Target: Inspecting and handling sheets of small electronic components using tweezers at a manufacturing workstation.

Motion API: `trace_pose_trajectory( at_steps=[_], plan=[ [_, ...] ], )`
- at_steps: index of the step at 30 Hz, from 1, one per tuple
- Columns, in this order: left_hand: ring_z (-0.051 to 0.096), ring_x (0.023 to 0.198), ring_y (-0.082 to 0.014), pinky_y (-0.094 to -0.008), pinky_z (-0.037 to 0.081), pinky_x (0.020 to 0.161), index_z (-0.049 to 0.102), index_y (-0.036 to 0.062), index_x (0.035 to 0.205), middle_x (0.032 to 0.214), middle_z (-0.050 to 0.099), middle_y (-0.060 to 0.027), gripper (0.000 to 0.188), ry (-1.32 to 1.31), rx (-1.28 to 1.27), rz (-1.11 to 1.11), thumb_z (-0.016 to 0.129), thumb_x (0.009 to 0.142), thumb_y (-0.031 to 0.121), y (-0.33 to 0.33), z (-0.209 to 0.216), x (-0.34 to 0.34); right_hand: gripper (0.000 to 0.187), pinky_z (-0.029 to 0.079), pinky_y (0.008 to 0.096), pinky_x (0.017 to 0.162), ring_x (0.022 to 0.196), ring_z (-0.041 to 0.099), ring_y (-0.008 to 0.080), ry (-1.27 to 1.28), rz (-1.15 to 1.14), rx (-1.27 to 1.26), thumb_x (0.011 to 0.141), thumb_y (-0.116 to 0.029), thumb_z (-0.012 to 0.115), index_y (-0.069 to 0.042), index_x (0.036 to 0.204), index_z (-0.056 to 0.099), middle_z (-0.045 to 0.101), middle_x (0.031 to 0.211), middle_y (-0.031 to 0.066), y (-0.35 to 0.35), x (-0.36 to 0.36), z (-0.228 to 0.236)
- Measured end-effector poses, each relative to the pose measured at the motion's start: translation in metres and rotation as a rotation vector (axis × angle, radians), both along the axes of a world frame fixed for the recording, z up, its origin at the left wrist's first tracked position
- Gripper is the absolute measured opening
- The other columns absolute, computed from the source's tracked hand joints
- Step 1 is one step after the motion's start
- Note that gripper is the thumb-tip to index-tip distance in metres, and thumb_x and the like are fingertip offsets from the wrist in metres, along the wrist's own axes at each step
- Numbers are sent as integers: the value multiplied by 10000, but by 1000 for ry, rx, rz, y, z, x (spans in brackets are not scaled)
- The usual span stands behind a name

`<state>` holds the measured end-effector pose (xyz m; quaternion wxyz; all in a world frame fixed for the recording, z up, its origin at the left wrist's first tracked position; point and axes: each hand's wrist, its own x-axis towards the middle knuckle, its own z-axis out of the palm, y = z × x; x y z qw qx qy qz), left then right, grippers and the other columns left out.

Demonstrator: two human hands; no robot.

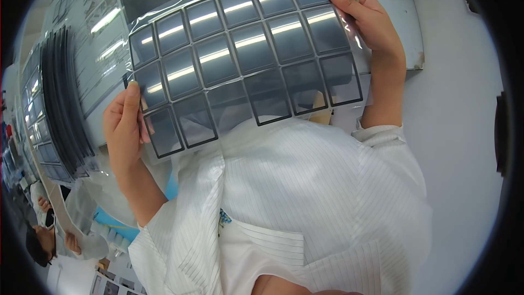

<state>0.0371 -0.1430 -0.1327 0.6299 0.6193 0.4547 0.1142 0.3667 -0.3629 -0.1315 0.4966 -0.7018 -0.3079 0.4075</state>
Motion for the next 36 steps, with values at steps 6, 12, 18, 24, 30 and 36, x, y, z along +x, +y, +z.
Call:
trace_pose_trajectory(
  at_steps=[6, 12, 18, 24, 30, 36],
  plan=[
    [370, 321, -30, -176, 270, 328, 537, 70, 684, 438, 440, 30, 356, -67, -17, -26, 519, 953, 302, 0, 3, 0, 364, 249, 170, 429, 459, 358, -13, 7, 8, -13, 934, -333, 535, -120, 640, 498, 494, 551, -65, -1, 3, -1],
    [519, 408, -69, -172, 369, 383, 536, 47, 686, 494, 537, -20, 314, -7, -60, -175, 534, 942, 230, -8, 15, 5, 269, 242, 172, 410, 461, 391, -3, -83, -11, -2, 933, -300, 528, -53, 884, 623, 587, 612, 6, 4, -12, 10],
    [560, 458, -88, -210, 475, 466, 553, 15, 737, 549, 552, -24, 291, -233, -101, -299, 524, 943, 218, -25, 12, 64, 230, 194, 178, 434, 478, 283, 4, -407, -312, -56, 933, -288, 518, -88, 944, 631, 499, 596, -54, -20, 22, 28],
    [612, 516, -120, -249, 470, 477, 562, -18, 741, 560, 588, -74, 294, -270, -18, -472, 557, 916, 218, -45, 4, 116, 214, 247, 194, 495, 555, 341, 22, -523, -331, -197, 928, -267, 530, -76, 849, 583, 456, 627, -50, -62, 76, 22],
    [624, 558, -211, -319, 482, 567, 568, -5, 736, 599, 615, -99, 268, -233, 449, -396, 598, 877, 220, -23, 28, 92, 224, 294, 193, 525, 592, 376, 43, -339, -303, -295, 921, -278, 548, -57, 900, 578, 478, 672, -24, -92, 102, 9],
    [581, 928, -311, -397, 450, 813, 594, 1, 947, 974, 613, -163, 249, 344, 1572, 350, 647, 811, 203, 121, 55, 42, 216, 395, 233, 703, 766, 448, 105, -882, -216, -140, 890, -191, 601, 0, 984, 559, 487, 825, 18, -31, 72, 37]
  ],
)
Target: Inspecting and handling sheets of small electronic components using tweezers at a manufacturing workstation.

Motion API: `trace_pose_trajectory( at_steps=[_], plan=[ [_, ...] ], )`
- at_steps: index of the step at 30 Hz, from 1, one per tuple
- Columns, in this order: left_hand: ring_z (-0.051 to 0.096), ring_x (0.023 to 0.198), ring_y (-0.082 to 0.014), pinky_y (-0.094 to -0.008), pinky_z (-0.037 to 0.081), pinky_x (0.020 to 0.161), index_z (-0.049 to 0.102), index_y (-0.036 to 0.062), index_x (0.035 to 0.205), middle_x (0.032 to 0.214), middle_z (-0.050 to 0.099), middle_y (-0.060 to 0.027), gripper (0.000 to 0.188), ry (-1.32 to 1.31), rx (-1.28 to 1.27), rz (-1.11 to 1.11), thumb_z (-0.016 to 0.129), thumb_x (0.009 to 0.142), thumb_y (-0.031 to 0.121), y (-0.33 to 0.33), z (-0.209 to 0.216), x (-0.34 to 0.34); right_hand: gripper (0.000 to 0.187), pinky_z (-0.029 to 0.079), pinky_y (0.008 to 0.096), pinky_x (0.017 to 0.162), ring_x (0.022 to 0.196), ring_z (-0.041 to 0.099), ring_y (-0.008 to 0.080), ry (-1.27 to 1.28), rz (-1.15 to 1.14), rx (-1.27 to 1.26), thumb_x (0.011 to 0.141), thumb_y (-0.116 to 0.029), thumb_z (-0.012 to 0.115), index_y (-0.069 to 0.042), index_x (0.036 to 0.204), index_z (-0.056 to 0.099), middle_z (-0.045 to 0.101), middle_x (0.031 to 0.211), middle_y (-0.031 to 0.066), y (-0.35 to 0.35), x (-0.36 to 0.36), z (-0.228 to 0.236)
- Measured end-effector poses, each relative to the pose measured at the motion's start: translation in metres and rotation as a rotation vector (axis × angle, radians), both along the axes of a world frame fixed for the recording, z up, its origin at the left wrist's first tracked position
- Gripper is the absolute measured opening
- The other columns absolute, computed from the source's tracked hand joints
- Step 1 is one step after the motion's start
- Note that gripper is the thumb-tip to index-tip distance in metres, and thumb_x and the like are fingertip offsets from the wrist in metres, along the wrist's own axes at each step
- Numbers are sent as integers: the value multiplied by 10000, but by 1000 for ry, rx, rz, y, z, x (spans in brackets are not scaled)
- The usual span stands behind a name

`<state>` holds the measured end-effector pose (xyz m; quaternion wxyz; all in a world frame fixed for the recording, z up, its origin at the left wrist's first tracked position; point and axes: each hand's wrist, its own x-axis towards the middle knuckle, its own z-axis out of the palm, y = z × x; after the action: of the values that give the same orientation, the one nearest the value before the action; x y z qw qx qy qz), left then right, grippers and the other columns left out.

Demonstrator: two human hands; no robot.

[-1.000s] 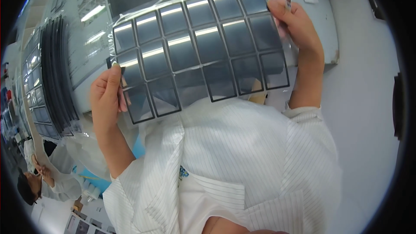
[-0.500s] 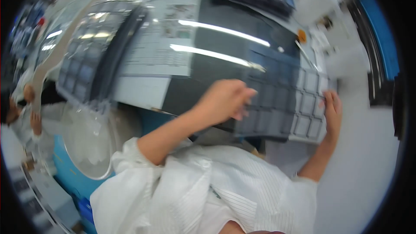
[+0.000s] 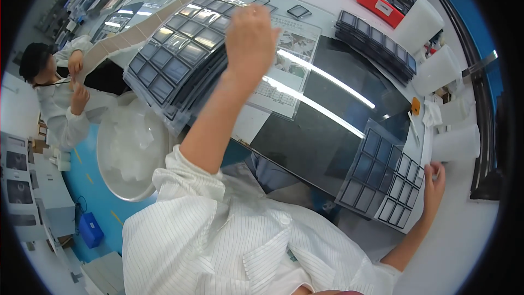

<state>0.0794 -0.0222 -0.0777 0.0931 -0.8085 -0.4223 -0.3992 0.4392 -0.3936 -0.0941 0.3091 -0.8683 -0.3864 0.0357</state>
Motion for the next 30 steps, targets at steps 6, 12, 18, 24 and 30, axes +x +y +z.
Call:
trace_pose_trajectory(
  at_steps=[6, 12, 18, 24, 30],
  plan=[
    [568, 992, -327, -426, 436, 868, 589, -9, 955, 1034, 598, -173, 310, 271, 5, 446, 597, 861, 286, 67, -30, -22, 161, 363, 174, 590, 746, 434, 44, 321, 527, -32, 879, -126, 603, -33, 1004, 560, 481, 847, -2, 117, -86, 43],
    [622, 849, -316, -388, 505, 728, 564, -19, 929, 946, 632, -172, 241, 53, -94, 305, 536, 905, 219, 52, 9, -38, 160, 373, 185, 567, 653, 440, 49, 228, 896, -159, 874, -155, 614, -31, 970, 585, 511, 803, -6, 193, -143, 71],
    [623, 881, -344, -400, 509, 720, 542, -33, 1084, 998, 630, -186, 248, -234, 246, 210, 523, 908, 141, -20, 31, -49, 401, 356, 198, 495, 539, 396, 37, 507, 1067, -3, 884, -399, 580, -13, 966, 647, 654, 813, 26, 300, -182, 66],
    [575, 1007, -356, -423, 458, 860, 488, -28, 1219, 1094, 592, -198, 377, -203, 226, -99, 548, 903, 168, -58, 3, -41, 493, 327, 216, 423, 461, 333, 28, 906, 786, 12, 861, -484, 574, -10, 986, 637, 684, 807, 75, 394, -242, 75],
    [329, 1283, -306, -444, 181, 1087, 280, -42, 1364, 1325, 405, -209, 829, -579, 290, 176, 700, 797, 392, -67, 9, -108, 209, 312, 193, 409, 491, 434, 24, 196, 1269, 545, 919, -204, 553, -13, 985, 605, 669, 729, 31, 354, -239, 94]
  ],
)
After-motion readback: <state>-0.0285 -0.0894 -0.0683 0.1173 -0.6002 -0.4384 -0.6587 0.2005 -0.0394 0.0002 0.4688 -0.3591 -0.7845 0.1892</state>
